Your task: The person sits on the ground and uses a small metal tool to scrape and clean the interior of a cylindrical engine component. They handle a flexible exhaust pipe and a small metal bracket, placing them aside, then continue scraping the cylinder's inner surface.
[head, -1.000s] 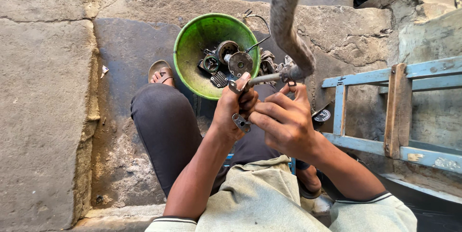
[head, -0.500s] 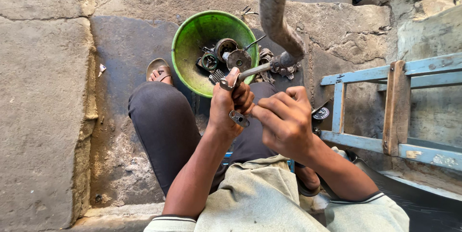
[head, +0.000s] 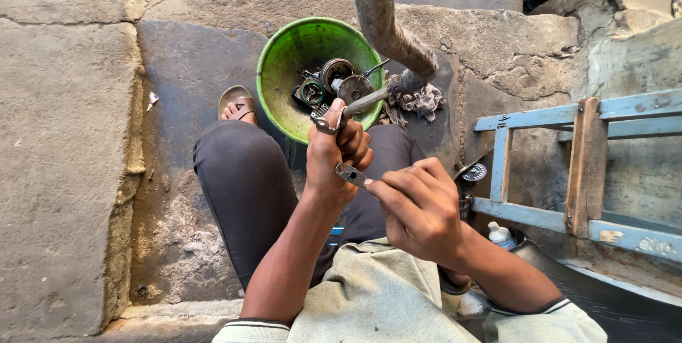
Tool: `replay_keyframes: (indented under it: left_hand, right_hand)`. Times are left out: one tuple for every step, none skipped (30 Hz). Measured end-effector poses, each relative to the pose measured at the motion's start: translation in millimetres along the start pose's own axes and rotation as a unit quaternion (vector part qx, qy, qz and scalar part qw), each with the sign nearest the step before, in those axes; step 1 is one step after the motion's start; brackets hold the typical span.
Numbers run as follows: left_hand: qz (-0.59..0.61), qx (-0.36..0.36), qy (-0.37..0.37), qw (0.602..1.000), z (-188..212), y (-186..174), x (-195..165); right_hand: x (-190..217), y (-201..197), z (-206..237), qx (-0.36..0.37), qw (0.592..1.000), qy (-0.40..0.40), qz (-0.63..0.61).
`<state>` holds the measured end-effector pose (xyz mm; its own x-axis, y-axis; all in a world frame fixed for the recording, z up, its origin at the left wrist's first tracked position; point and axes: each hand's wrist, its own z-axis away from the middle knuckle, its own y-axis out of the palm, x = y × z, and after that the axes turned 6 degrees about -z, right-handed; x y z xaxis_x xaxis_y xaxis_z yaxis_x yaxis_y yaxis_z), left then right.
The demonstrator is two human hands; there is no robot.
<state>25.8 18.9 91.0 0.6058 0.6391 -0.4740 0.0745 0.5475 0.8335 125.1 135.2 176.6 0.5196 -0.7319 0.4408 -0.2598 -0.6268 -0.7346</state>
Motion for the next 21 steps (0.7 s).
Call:
replay_keyframes:
  left_hand:
    - [0.001, 0.000, 0.001, 1.000, 1, 0, 0]
    - [0.001, 0.000, 0.000, 1.000, 1, 0, -1]
    - [0.003, 0.001, -0.001, 1.000, 1, 0, -1]
    - [0.005, -0.002, -0.001, 1.000, 2, 1, -1]
    - [0.008, -0.006, -0.002, 1.000, 2, 1, -1]
    - [0.009, -0.009, -0.001, 1.000, 2, 1, -2]
    - [0.000, -0.010, 0.010, 1.000, 2, 1, -2]
    - [-0.008, -0.012, 0.020, 1.000, 3, 1, -2]
    - [-0.015, -0.015, 0.031, 0.999, 3, 2, -2]
    - [-0.010, -0.012, 0.031, 0.999, 4, 1, -2]
    - [-0.006, -0.008, 0.030, 0.999, 4, 1, -2]
    - [-0.002, -0.003, 0.030, 1.000, 4, 1, -2]
    - [-0.005, -0.005, 0.032, 0.999, 4, 1, -2]
    - [-0.008, -0.007, 0.033, 0.999, 4, 1, -2]
    - [-0.011, -0.008, 0.034, 0.999, 4, 1, -2]
    - [-0.008, -0.012, 0.035, 0.999, 3, 1, -2]
    - [-0.005, -0.017, 0.037, 0.999, 3, 1, -3]
    - [-0.001, -0.023, 0.040, 0.999, 3, 1, -3]
    - [-0.001, -0.017, 0.046, 0.999, 3, 1, -3]
    - [0.000, -0.012, 0.050, 0.999, 3, 1, -4]
    - [0.000, -0.006, 0.053, 0.999, 4, 1, -4]
  right_hand:
    - [0, 0, 0, -0.018, 1.000, 0.006, -0.002]
    - [-1, 0, 1, -0.037, 0.999, 0.013, -0.003]
    - [-1, 1, 1, -0.056, 0.998, 0.020, -0.003]
    - [-1, 1, 2, -0.054, 0.998, 0.024, 0.004]
    - [-1, 3, 2, -0.053, 0.998, 0.027, 0.011]
    - [-1, 4, 3, -0.053, 0.998, 0.029, 0.017]
    - [0, 5, 4, -0.045, 0.999, 0.026, 0.010]
    - [3, 5, 6, -0.036, 0.999, 0.023, 0.003]
    - [4, 5, 6, -0.025, 0.999, 0.020, -0.006]
    - [4, 4, 7, -0.040, 0.999, 0.030, -0.005]
    - [5, 4, 7, -0.056, 0.998, 0.041, -0.004]
    - [5, 4, 7, -0.073, 0.996, 0.051, -0.002]
    - [5, 4, 6, -0.070, 0.996, 0.054, 0.003]
    - [5, 3, 6, -0.067, 0.996, 0.057, 0.007]
    - [5, 4, 5, -0.066, 0.996, 0.060, 0.013]
    - [6, 5, 5, -0.059, 0.997, 0.052, 0.005]
    - [7, 6, 5, -0.053, 0.998, 0.043, -0.004]
    - [8, 6, 5, -0.046, 0.998, 0.033, -0.013]
    - [9, 6, 5, -0.054, 0.997, 0.045, -0.016]
    - [10, 6, 5, -0.061, 0.996, 0.058, -0.019]
    - [10, 6, 5, -0.069, 0.995, 0.072, -0.021]
